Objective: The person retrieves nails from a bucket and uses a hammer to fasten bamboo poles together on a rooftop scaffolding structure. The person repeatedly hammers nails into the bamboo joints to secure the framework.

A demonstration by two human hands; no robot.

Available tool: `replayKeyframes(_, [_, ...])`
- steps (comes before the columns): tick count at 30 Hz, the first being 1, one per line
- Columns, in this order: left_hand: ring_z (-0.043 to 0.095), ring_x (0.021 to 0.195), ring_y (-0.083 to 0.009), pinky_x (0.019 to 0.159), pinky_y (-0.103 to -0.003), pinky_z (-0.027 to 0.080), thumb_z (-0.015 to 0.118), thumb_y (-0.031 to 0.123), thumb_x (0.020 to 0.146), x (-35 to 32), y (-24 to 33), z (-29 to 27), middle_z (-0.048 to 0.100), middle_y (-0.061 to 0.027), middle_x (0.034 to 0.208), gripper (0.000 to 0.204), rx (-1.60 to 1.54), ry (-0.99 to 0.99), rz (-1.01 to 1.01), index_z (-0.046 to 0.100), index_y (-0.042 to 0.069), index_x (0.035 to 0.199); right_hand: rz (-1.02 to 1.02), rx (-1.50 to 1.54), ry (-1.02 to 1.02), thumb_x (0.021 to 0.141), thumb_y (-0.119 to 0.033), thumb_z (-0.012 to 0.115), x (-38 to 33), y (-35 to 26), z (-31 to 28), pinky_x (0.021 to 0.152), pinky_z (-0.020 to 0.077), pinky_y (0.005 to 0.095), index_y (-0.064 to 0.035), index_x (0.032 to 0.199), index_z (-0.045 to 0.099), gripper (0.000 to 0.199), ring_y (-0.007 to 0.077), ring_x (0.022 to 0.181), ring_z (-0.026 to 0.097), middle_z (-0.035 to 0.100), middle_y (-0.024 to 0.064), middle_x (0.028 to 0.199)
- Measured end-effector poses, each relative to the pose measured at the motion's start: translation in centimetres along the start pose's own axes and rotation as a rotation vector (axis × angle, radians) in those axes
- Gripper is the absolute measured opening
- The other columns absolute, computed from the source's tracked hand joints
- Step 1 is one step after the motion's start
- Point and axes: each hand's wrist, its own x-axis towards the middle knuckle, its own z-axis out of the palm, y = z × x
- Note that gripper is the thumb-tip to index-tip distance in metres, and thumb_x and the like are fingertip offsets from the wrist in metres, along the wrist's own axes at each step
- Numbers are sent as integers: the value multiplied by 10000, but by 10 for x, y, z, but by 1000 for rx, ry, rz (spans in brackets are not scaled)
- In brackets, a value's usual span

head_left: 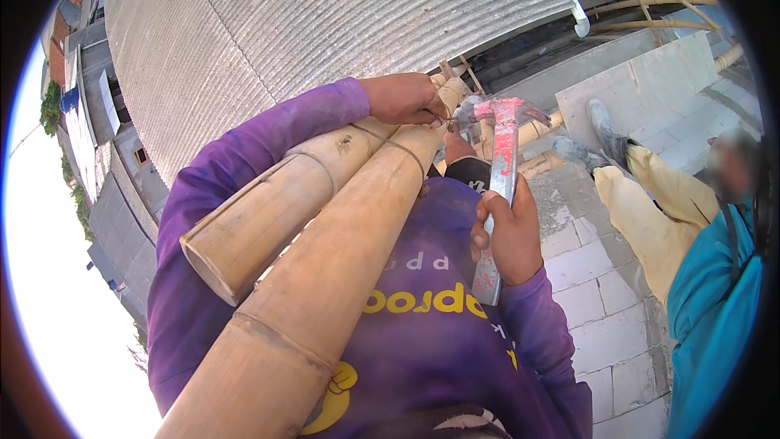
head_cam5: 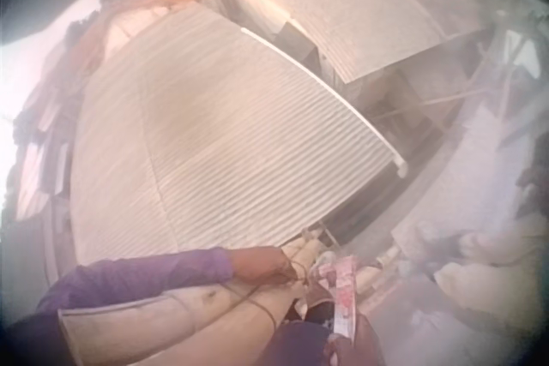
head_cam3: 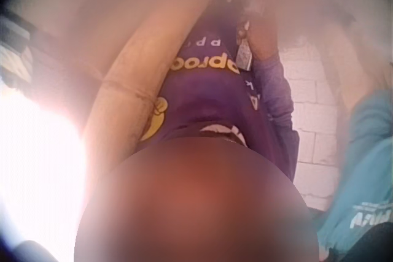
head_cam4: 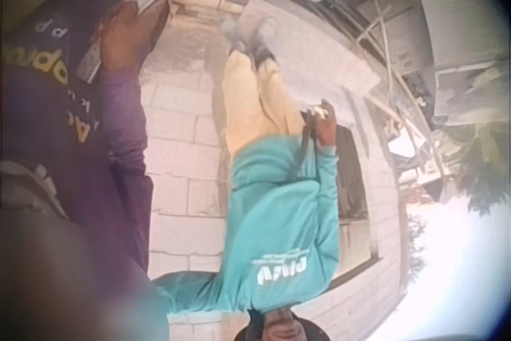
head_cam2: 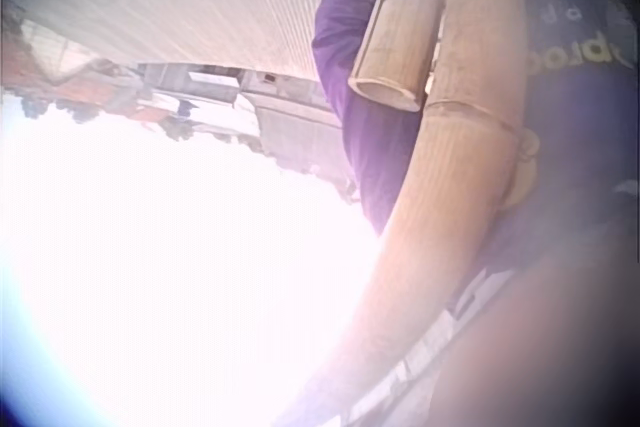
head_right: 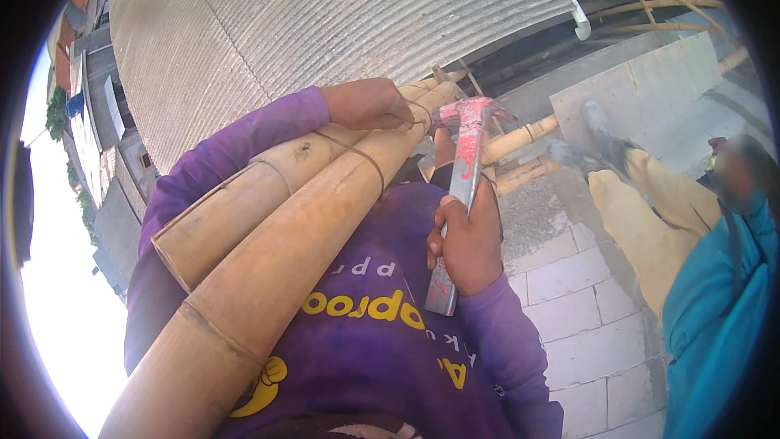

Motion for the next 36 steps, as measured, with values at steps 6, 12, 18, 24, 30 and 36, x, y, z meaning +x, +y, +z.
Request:
replayKeyframes(6, [690, 925, -398, 820, -459, 525, 655, 213, 970, 2, -5, 3, 748, -190, 995, 255, 23, -40, 2, 743, -2, 1076, -370, 125, 196, 1016, -96, 481, 23, -57, -5, 410, 467, 293, -56, 1214, 475, 202, 109, 529, 521, 536, 58, 838])
replayKeyframes(12, [679, 1007, -361, 894, -448, 525, 644, 195, 984, -8, -8, 8, 725, -181, 1054, 263, -94, 21, -74, 745, 4, 1134, -516, 163, 238, 1007, -110, 515, 68, -61, -10, 442, 477, 285, -14, 1246, 460, 263, 108, 564, 533, 584, 98, 921])
replayKeyframes(18, [675, 987, -356, 898, -440, 523, 633, 130, 981, -18, 10, 1, 699, -178, 1049, 254, -53, -10, -111, 734, 2, 1177, -368, 218, 290, 1021, -131, 477, 53, -6, -5, 394, 425, 273, 19, 1259, 448, 283, 94, 512, 508, 532, 71, 827])
replayKeyframes(24, [679, 974, -393, 870, -454, 537, 594, 94, 956, -8, 15, -1, 685, -210, 1030, 257, 98, -41, -60, 731, -28, 1136, -403, 275, 387, 1043, -164, 470, 18, 47, 11, 414, 428, 282, -1, 1190, 470, 220, 87, 500, 507, 527, 41, 738])
replayKeyframes(30, [683, 961, -352, 863, -445, 521, 622, 146, 979, -8, 5, 3, 694, -177, 989, 231, 38, 2, -49, 748, 25, 1131, -281, -151, 339, 1017, -180, 510, -3, 83, 30, 609, 490, 467, 21, 1287, 462, 340, 385, 636, 670, 645, 228, 751])
replayKeyframes(36, [686, 927, -359, 832, -442, 528, 666, 172, 963, -9, 0, 2, 706, -178, 985, 226, 17, 55, -27, 758, -2, 1074, -336, -220, 320, 1030, -176, 501, -16, 71, 36, 614, 496, 437, 23, 1336, 443, 369, 327, 650, 670, 642, 179, 738])
